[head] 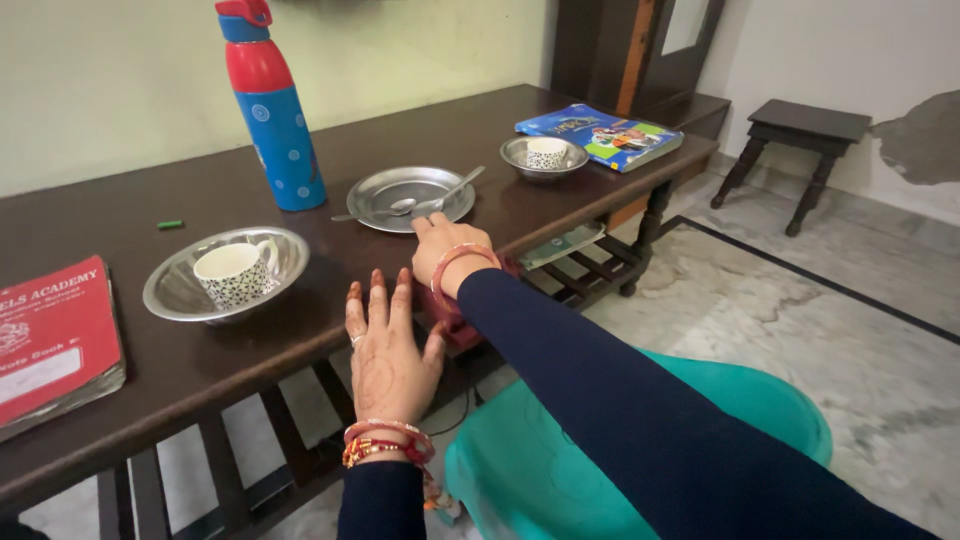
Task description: The person wipes the surface of a wooden table and several books using a cloth.
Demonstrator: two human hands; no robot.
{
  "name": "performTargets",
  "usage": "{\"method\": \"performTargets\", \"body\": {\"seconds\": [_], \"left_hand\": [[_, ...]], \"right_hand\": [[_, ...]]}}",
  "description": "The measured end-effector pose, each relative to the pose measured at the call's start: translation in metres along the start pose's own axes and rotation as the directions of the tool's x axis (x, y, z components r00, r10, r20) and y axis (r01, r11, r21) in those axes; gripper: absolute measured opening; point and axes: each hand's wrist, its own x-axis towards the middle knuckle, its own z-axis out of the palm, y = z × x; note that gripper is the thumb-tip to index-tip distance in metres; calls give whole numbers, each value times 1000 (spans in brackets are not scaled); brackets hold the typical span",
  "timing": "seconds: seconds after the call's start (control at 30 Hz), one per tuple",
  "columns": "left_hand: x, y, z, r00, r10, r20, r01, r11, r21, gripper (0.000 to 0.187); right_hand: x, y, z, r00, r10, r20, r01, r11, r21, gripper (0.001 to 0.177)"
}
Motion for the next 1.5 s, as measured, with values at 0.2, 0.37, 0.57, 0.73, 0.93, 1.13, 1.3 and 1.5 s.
{"method": "performTargets", "body": {"seconds": [0.2, 0.37, 0.57, 0.73, 0.93, 1.13, 1.3, 1.5], "left_hand": [[0, 1, 0, 999, -38, 36, 38, 999, -1, 81], [-1, -3, 4, 1000, -21, 23, 21, 1000, 9, 80], [-3, -3, 16, 999, -27, 37, 27, 1000, -12, 81], [-1, -7, 26, 997, -34, 71, 37, 998, -53, 85], [3, 3, 40, 997, 3, 71, 1, 999, -54, 84], [6, 11, 38, 995, -6, 102, 8, 1000, -19, 90], [6, 27, 24, 991, -62, 116, 67, 997, -34, 82], [13, 61, 45, 958, -235, 164, 139, 880, 454, 77]], "right_hand": [[-11, 4, 4, 997, -47, -53, 47, 999, 14, 40], [-24, -1, 2, 994, -64, -84, 63, 998, -12, 33], [-37, -5, 1, 984, -53, -173, 49, 998, -29, 56], [-38, 4, 3, 974, 115, -195, -122, 992, -22, 61], [-37, 3, 3, 970, 202, -138, -208, 978, -28, 44], [-48, 0, -10, 988, 153, 2, -152, 984, -97, 43], [-41, 14, -12, 996, 91, -13, -92, 990, -103, 41], [-26, 54, -21, 996, 83, 17, -83, 996, -36, 29]]}}
